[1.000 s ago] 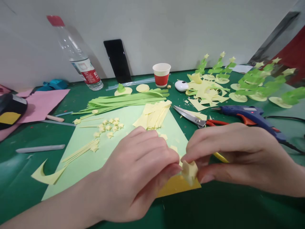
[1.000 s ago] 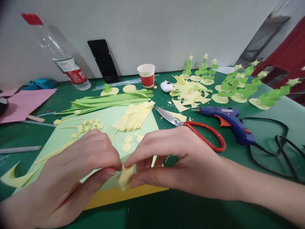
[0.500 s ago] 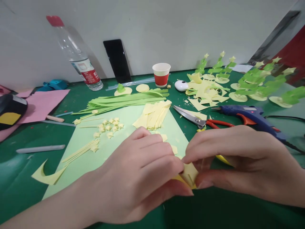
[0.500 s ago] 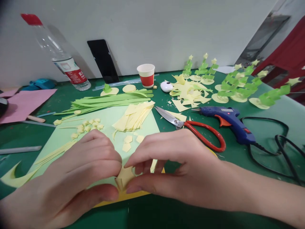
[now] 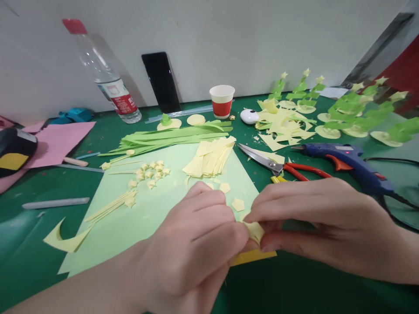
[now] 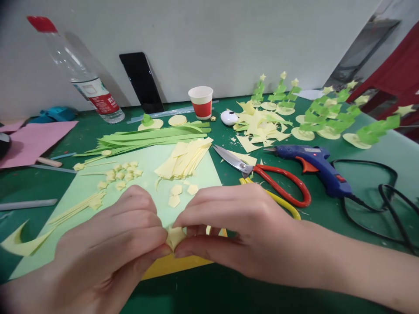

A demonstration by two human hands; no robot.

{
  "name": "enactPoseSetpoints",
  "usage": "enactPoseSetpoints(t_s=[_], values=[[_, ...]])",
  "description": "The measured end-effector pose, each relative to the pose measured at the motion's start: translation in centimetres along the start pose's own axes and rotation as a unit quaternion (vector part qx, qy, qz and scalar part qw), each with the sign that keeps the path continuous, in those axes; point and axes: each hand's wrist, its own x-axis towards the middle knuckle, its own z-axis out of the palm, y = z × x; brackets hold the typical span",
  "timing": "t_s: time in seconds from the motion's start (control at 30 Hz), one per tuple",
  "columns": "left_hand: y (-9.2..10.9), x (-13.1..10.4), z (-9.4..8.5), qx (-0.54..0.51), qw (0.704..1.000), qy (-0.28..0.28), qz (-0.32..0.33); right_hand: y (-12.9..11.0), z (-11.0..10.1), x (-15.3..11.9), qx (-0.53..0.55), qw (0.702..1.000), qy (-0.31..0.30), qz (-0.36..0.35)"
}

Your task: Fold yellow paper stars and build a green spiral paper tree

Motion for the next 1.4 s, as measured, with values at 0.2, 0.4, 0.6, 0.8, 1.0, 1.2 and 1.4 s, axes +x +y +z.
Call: enactPoseSetpoints(t_s=[0.2,0.4,0.6,0.8,1.0,1.2,1.4], values=[[-0.8,0.4,-0.6,-0.080,0.996,0.007,0.026,0.2,-0.8,0.3,0.109,0.993,-0.029,0.018],[-0.9,0.0,0.0,-0.112,0.993,0.017,0.016,0.6,-0.6,0.3,0.155,0.983,0.001,0.100],[-0.8,0.1,0.0,-0.105,0.993,0.051,-0.028,0.6,-0.3,0.3,0.171,0.978,0.004,0.116],[-0.5,0.3,-0.1,-0.061,0.997,0.049,-0.002,0.3,-0.2,0.4,0.111,0.989,0.008,0.093],[-0.2,0.4,0.3,0.005,0.999,0.049,0.014,-0.1,0.1,0.3,0.004,0.999,0.025,0.044],[0.1,0.0,0.1,0.011,1.000,0.002,0.021,-0.7,0.5,-0.1,0.003,1.000,0.008,0.025],[0.4,-0.1,0.2,0.031,0.999,0.015,0.000,-0.3,0.8,-0.1,0.039,0.998,0.012,0.043]])
